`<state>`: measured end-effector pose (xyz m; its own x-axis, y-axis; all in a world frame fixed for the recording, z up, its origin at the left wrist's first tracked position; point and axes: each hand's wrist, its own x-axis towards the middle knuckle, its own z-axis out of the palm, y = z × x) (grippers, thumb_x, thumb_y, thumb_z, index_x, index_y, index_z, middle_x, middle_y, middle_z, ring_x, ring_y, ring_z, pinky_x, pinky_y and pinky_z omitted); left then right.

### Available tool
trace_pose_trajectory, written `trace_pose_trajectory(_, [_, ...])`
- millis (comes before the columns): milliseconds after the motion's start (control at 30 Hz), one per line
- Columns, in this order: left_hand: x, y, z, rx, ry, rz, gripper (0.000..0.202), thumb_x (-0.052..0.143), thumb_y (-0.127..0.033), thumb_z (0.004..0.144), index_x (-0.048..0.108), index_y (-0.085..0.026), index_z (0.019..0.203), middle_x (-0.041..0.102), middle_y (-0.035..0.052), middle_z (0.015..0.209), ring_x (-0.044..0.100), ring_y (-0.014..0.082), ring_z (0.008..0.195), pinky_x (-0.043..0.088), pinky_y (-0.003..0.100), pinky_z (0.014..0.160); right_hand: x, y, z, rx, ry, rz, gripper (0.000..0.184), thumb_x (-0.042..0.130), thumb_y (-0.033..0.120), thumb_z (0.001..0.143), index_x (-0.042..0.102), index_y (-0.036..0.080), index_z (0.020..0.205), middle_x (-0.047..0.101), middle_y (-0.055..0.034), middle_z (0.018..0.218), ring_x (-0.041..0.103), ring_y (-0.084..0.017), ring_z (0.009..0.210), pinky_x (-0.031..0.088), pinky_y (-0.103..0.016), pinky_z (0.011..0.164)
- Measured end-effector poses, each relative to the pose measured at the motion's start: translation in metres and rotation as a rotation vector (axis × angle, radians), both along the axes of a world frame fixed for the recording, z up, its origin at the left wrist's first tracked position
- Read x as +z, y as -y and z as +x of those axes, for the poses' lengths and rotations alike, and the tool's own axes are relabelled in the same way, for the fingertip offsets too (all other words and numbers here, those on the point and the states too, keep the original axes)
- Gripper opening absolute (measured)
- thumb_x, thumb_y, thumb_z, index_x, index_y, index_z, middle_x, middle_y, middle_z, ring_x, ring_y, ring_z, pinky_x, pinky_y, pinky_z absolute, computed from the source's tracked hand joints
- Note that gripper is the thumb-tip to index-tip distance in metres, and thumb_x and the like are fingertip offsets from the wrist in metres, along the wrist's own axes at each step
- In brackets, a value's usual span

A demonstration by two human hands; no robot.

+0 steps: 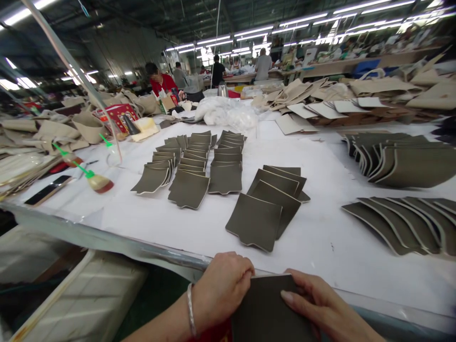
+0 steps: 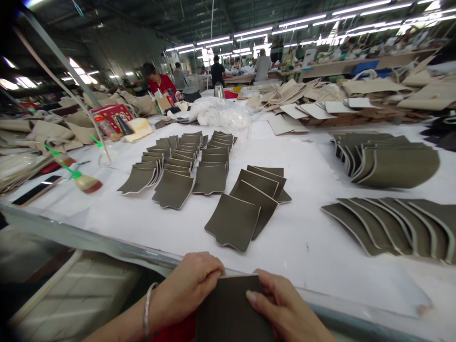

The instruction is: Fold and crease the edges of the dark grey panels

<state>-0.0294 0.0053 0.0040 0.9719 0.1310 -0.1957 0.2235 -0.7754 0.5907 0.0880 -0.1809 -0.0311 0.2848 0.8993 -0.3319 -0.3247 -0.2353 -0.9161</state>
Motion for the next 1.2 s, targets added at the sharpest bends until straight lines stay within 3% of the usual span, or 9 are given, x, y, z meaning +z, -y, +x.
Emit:
trace_pose_trajectory(133, [0.001, -0.001, -0.002, 0.033, 0.030, -0.042, 0.029, 0.040, -0.022, 0.094, 0.066, -0.020, 0.079, 0.069, 0.0014, 0.084, 0.059, 0.0157, 0.080, 0.039, 0.025, 0.073, -0.001, 0.001, 0.003, 0.014, 0.005, -0.001, 0.031, 0.071, 0.048, 0.082, 0.065, 0.018, 0.084, 0.051, 0.0046, 0.065, 0.041, -0.009, 0.054, 0.044, -0.020, 0.060])
trace_pose_trajectory(267, [0.004, 0.000, -0.003, 0.123, -0.030, -0.176, 0.016, 0.058, -0.031, 0.085, 0.069, -0.021, 0.078, 0.068, -0.0016, 0.076, 0.058, 0.0136, 0.071, 0.036, 0.023, 0.064, -0.005, 0.001, 0.001, -0.003, 0.029, -0.015, 0.032, 0.071, 0.050, 0.081, 0.065, 0.019, 0.083, 0.051, 0.0041, 0.067, 0.044, -0.010, 0.058, 0.045, -0.021, 0.063])
trace_pose_trajectory(367, [0.006, 0.001, -0.004, 0.165, -0.073, -0.244, 0.013, 0.060, -0.026, 0.080, 0.071, -0.021, 0.076, 0.066, -0.0025, 0.068, 0.055, 0.0121, 0.065, 0.034, 0.022, 0.059, -0.006, 0.000, 0.000, 0.003, 0.052, -0.044, 0.035, 0.069, 0.053, 0.081, 0.067, 0.019, 0.086, 0.052, 0.0030, 0.067, 0.050, -0.014, 0.063, 0.047, -0.023, 0.064])
trace_pose_trajectory(500, [0.006, 0.000, -0.004, 0.109, -0.047, -0.231, 0.024, 0.049, -0.017, 0.081, 0.071, -0.019, 0.075, 0.064, -0.0019, 0.065, 0.053, 0.0112, 0.062, 0.033, 0.021, 0.057, -0.003, 0.000, -0.002, 0.020, 0.031, -0.034, 0.034, 0.068, 0.051, 0.082, 0.068, 0.018, 0.091, 0.062, -0.0017, 0.079, 0.058, -0.021, 0.081, 0.049, -0.027, 0.072])
trace_pose_trajectory(633, [0.003, -0.003, -0.005, 0.100, -0.023, -0.212, 0.027, 0.045, -0.012, 0.083, 0.070, -0.020, 0.076, 0.067, -0.0018, 0.070, 0.056, 0.0110, 0.064, 0.035, 0.022, 0.060, -0.001, -0.001, -0.003, 0.013, -0.011, -0.021, 0.032, 0.070, 0.049, 0.082, 0.067, 0.018, 0.089, 0.059, 0.0007, 0.074, 0.056, -0.016, 0.070, 0.047, -0.025, 0.067])
trace_pose_trajectory(733, [-0.002, -0.001, -0.009, 0.093, 0.100, -0.106, 0.019, 0.050, -0.017, 0.089, 0.068, -0.020, 0.081, 0.067, -0.0003, 0.081, 0.058, 0.0144, 0.078, 0.039, 0.025, 0.070, -0.003, -0.002, -0.002, 0.011, -0.022, -0.003, 0.030, 0.072, 0.047, 0.080, 0.065, 0.018, 0.084, 0.052, 0.0038, 0.065, 0.049, -0.012, 0.061, 0.045, -0.022, 0.062])
trace_pose_trajectory(833, [-0.008, 0.005, -0.015, 0.012, 0.292, 0.115, 0.012, 0.052, -0.018, 0.091, 0.063, -0.020, 0.088, 0.063, 0.0020, 0.089, 0.053, 0.0188, 0.086, 0.038, 0.031, 0.075, -0.007, -0.002, -0.001, 0.007, -0.023, 0.023, 0.030, 0.073, 0.046, 0.080, 0.063, 0.018, 0.083, 0.053, 0.0037, 0.066, 0.046, -0.011, 0.060, 0.042, -0.020, 0.058])
trace_pose_trajectory(967, [-0.014, 0.011, -0.019, -0.132, 0.451, 0.323, 0.013, 0.046, -0.014, 0.092, 0.058, -0.017, 0.089, 0.059, 0.0038, 0.087, 0.049, 0.0198, 0.081, 0.035, 0.034, 0.072, -0.010, -0.001, -0.002, 0.012, -0.032, 0.027, 0.030, 0.071, 0.046, 0.081, 0.062, 0.018, 0.083, 0.053, 0.0039, 0.068, 0.046, -0.011, 0.060, 0.041, -0.020, 0.057])
trace_pose_trajectory(1200, [-0.018, 0.015, -0.015, -0.235, 0.574, 0.520, 0.018, 0.042, -0.014, 0.094, 0.056, -0.013, 0.083, 0.054, 0.0038, 0.080, 0.045, 0.0189, 0.075, 0.035, 0.034, 0.066, -0.009, 0.000, 0.000, -0.021, 0.037, 0.025, 0.025, 0.070, 0.041, 0.083, 0.062, 0.017, 0.083, 0.060, 0.0002, 0.081, 0.053, -0.017, 0.076, 0.044, -0.025, 0.069])
